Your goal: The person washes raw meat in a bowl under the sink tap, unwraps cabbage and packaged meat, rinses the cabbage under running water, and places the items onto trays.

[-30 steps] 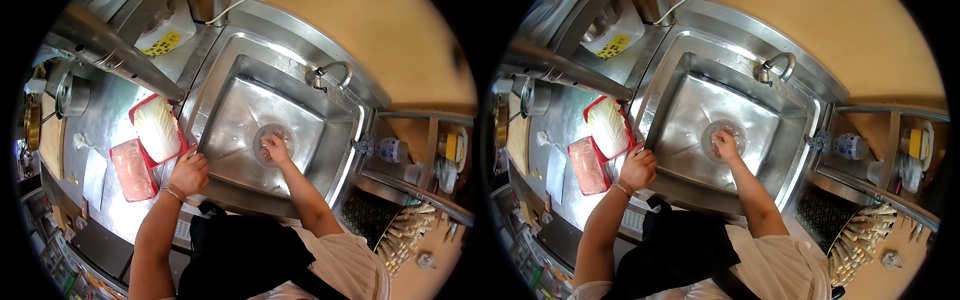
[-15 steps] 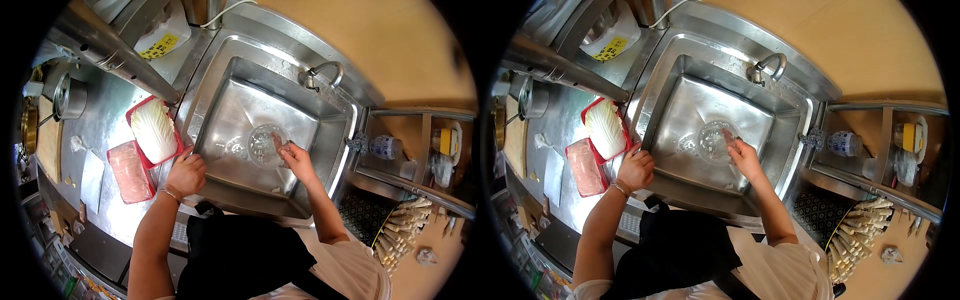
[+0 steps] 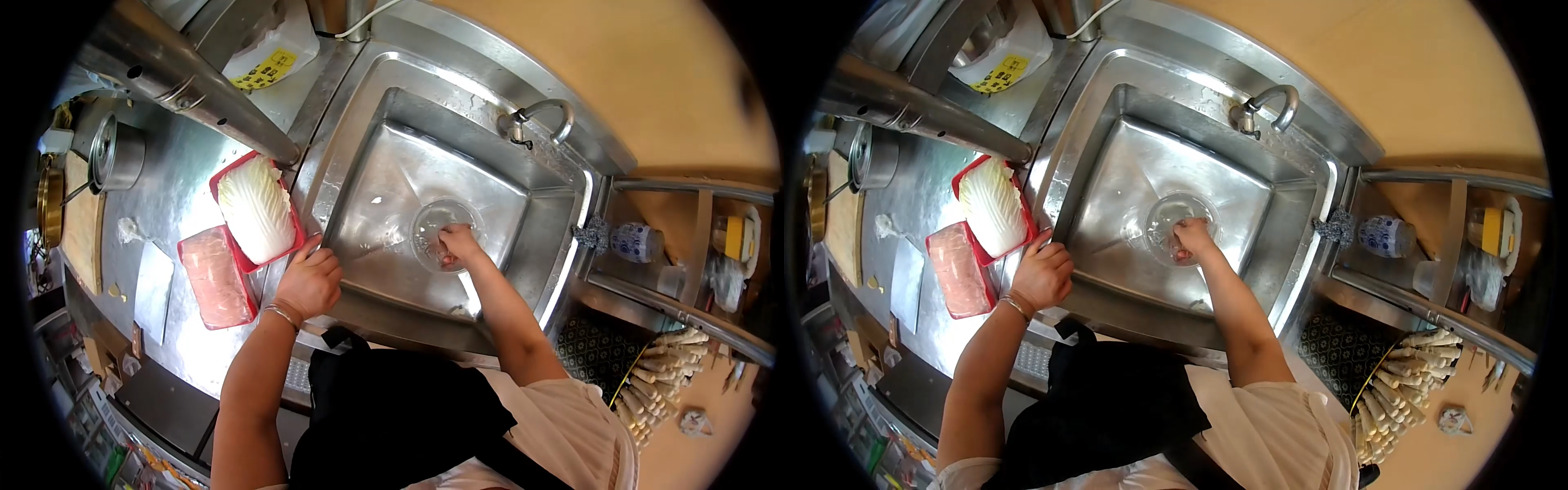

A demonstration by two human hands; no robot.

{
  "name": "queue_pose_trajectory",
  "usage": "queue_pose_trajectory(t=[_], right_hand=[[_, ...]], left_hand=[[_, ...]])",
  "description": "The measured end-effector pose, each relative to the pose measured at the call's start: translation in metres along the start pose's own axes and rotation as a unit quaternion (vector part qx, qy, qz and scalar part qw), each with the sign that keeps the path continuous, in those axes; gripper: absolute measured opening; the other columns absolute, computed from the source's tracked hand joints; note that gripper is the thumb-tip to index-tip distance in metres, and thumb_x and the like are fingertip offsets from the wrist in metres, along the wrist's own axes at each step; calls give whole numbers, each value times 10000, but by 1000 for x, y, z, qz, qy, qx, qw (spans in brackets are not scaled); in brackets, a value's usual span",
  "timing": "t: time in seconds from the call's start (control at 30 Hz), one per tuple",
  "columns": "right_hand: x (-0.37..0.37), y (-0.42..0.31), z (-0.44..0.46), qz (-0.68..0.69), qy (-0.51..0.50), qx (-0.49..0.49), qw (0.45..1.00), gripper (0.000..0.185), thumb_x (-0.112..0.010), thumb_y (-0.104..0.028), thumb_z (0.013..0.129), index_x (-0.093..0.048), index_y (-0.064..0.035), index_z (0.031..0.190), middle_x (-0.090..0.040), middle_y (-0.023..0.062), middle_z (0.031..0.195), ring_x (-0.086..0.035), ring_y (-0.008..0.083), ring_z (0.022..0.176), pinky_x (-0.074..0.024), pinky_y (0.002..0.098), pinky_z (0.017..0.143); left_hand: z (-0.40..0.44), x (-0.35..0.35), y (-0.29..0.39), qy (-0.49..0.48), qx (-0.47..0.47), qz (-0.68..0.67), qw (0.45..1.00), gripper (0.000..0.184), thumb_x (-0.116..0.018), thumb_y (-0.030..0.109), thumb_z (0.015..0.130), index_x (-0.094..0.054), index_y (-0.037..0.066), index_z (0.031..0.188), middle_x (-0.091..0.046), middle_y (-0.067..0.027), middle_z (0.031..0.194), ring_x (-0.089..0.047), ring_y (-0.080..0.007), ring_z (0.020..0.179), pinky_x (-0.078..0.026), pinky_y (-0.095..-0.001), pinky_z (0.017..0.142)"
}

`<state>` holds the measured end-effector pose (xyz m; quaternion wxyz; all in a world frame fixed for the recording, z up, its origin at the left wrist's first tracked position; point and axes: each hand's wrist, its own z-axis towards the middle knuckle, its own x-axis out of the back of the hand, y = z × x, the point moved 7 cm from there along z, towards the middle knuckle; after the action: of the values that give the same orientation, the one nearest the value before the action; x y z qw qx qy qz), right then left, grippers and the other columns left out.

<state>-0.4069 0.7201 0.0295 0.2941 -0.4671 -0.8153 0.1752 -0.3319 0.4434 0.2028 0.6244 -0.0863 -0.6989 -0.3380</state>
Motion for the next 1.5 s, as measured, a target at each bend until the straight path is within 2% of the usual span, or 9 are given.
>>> queue_pose_trajectory(t=[0.3, 0.6, 0.77, 0.83, 1.1, 1.17, 1.27, 1.4, 1.5], right_hand=[[-38, -11, -14, 154, -123, -97, 976, 199, -625, -217, 850, -584, -48, 946, -579, 55, 695, -503, 119, 456, -313, 233, 330], [35, -61, -67, 226, -92, 48, 969, 251, -638, -242, 851, -580, -43, 992, -541, -3, 661, -461, 68, 498, -289, 191, 380], [33, -35, -37, 113, -60, 102, 986, 193, -612, -195, 860, -593, -15, 929, -534, 8, 636, -452, 72, 489, -329, 225, 385], [34, -35, -22, -113, 84, 281, 949, 186, -595, -165, 860, -591, 18, 894, -558, 45, 615, -511, 116, 476, -391, 264, 402], [8, -26, -6, -131, 101, 75, 983, 183, -547, -164, 864, -614, 2, 829, -578, 96, 590, -522, 175, 393, -389, 305, 345], [-14, 6, 10, 223, -14, -91, 971, 203, -529, -206, 881, -632, -35, 842, -580, 70, 601, -465, 164, 368, -339, 285, 315], [-29, -3, 19, 411, -70, -41, 908, 228, -516, -264, 887, -634, -72, 850, -579, 50, 631, -460, 155, 410, -311, 268, 311], [-33, -17, 4, 488, -28, -130, 863, 246, -547, -309, 873, -615, -73, 866, -581, 51, 688, -525, 155, 510, -349, 252, 351], [-40, -23, 2, 512, -131, -122, 840, 221, -570, -308, 856, -605, -91, 873, -588, 34, 716, -556, 151, 590, -370, 243, 364]], left_hand=[[0, -1, 0, -10, 5, 3, 1000, 113, -612, 188, 651, -571, 98, 705, -536, -28, 789, -513, -186, 950, -262, -432, 1057], [1, 0, 1, -7, 4, 0, 1000, 129, -620, 193, 645, -580, 96, 720, -547, -28, 804, -514, -185, 966, -258, -435, 1065], [1, 0, 1, -3, 1, 0, 1000, 125, -616, 189, 647, -579, 93, 717, -550, -35, 809, -515, -188, 972, -253, -438, 1069], [1, -1, 0, -8, 4, 5, 1000, 120, -612, 187, 649, -576, 91, 711, -548, -38, 804, -515, -189, 972, -256, -437, 1067], [0, 0, 0, -7, 6, 0, 1000, 115, -611, 182, 647, -576, 91, 708, -543, -36, 796, -516, -190, 967, -259, -434, 1063], [1, 0, 0, -5, 6, -1, 1000, 116, -612, 181, 646, -576, 92, 710, -543, -35, 797, -516, -189, 969, -259, -433, 1063], [0, -1, -1, -4, 6, 3, 1000, 122, -614, 183, 645, -580, 93, 719, -545, -33, 803, -516, -189, 974, -260, -433, 1063], [0, -3, -1, -17, 7, 4, 1000, 143, -624, 179, 634, -585, 88, 738, -553, -33, 821, -517, -193, 977, -271, -450, 1052], [0, -3, -1, -19, 7, -3, 1000, 165, -635, 174, 618, -589, 85, 748, -558, -32, 833, -516, -196, 978, -283, -465, 1040]])
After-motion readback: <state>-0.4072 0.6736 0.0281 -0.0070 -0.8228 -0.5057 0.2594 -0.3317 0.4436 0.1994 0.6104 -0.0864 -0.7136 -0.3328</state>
